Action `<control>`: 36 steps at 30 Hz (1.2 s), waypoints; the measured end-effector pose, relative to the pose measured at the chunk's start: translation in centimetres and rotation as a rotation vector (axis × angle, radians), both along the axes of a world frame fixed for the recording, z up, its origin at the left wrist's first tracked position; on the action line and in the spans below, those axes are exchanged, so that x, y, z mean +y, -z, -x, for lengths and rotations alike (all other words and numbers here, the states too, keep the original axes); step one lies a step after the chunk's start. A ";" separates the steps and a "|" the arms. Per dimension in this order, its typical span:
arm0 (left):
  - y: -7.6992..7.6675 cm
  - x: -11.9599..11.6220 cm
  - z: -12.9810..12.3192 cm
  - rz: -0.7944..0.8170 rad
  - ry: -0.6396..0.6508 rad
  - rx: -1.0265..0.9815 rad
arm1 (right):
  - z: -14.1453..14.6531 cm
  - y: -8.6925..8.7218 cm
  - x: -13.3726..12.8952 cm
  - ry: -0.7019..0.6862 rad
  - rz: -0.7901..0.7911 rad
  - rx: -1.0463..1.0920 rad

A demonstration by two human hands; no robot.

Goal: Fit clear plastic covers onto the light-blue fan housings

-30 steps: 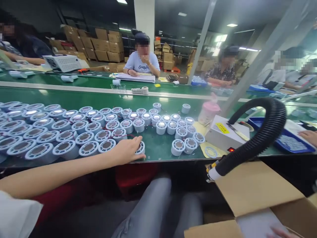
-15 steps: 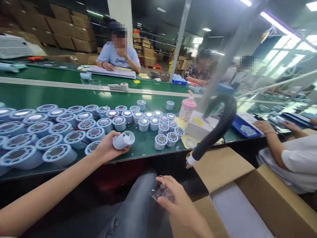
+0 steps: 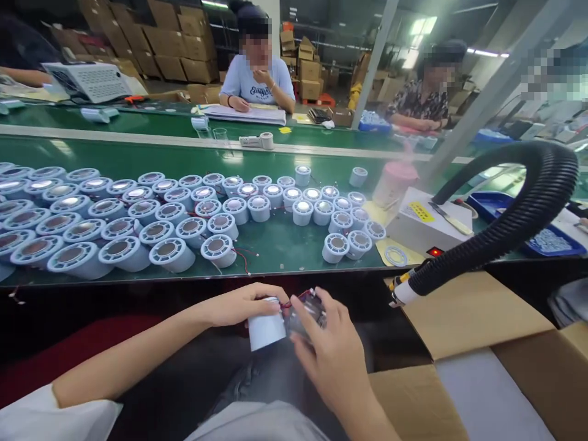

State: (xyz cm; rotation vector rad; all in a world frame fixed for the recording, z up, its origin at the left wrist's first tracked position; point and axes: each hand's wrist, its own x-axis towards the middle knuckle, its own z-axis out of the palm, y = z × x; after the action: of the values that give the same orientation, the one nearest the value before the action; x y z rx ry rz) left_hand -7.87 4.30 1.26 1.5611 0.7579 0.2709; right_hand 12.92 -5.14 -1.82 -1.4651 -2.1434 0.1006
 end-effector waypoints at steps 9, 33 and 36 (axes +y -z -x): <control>1.5 -1.3 -2.0 -0.458 -0.115 -0.038 | -1.3 -0.6 0.5 0.007 0.444 0.381; 2.9 -3.0 -2.8 0.258 -0.056 -0.328 | -3.7 -0.6 -1.6 -0.075 0.298 0.518; 2.1 -3.0 -2.5 0.173 0.009 -0.272 | -3.9 -0.5 -1.9 -0.099 0.380 0.593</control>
State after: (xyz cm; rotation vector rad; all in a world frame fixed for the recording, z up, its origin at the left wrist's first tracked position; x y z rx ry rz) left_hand -5.40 1.32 -0.88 1.3309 0.5464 0.3920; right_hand 16.82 -7.06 -1.33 -1.3022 -1.7539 0.9033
